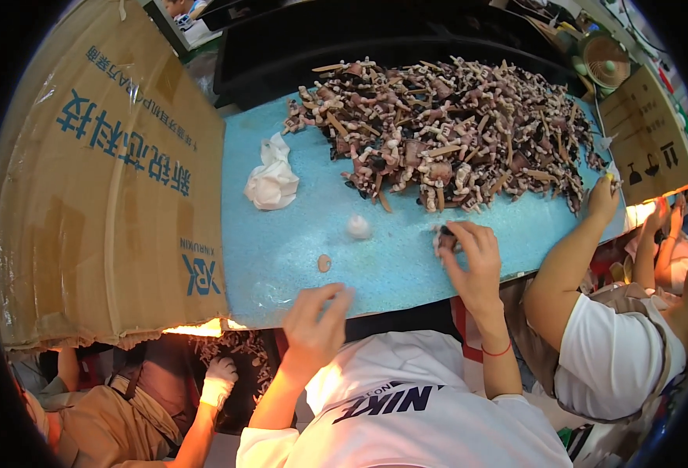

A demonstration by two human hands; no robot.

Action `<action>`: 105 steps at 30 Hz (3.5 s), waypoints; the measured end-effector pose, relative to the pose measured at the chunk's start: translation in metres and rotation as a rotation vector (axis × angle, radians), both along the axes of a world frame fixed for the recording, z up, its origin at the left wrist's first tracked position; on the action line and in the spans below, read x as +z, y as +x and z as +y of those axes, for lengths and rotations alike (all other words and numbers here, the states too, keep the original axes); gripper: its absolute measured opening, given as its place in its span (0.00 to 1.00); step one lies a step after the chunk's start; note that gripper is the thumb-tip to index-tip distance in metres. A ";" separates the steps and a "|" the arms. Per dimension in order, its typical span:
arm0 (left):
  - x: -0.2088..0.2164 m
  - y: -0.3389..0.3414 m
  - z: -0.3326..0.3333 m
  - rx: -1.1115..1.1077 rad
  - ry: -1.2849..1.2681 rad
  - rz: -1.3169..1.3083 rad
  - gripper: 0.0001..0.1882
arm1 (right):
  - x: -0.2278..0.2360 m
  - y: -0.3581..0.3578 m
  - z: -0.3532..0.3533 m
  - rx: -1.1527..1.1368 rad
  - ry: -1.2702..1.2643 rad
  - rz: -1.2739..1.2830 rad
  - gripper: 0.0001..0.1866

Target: The person picks miniature parts from a box, applies adhesive to figurine bodies using a squeeze bottle, and attaches components together by hand to assemble the figurines.

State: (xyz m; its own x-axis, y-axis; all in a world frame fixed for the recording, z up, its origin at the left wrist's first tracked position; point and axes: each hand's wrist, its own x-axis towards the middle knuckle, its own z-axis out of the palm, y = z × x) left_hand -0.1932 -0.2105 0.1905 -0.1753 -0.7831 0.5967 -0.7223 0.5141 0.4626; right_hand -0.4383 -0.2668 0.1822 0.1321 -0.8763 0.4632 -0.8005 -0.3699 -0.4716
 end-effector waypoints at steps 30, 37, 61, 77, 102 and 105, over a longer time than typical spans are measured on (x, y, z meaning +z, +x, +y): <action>-0.001 -0.021 0.007 -0.268 0.819 1.062 0.15 | 0.014 0.041 -0.008 0.337 0.729 -0.746 0.16; 0.009 0.009 0.027 -0.169 0.840 1.243 0.16 | -0.001 0.086 -0.030 0.308 0.291 -0.513 0.25; 0.002 -0.016 0.005 -0.024 0.162 0.914 0.20 | 0.049 0.045 0.064 0.219 0.057 -0.778 0.26; -0.002 -0.029 0.008 0.086 0.008 0.889 0.22 | 0.054 0.044 0.059 0.379 -0.256 -0.694 0.22; -0.006 -0.030 0.014 0.104 0.030 0.855 0.23 | 0.067 0.042 0.058 0.466 -0.194 -0.487 0.22; -0.006 -0.030 0.014 0.107 0.037 0.860 0.22 | 0.066 0.041 0.057 0.482 -0.187 -0.479 0.22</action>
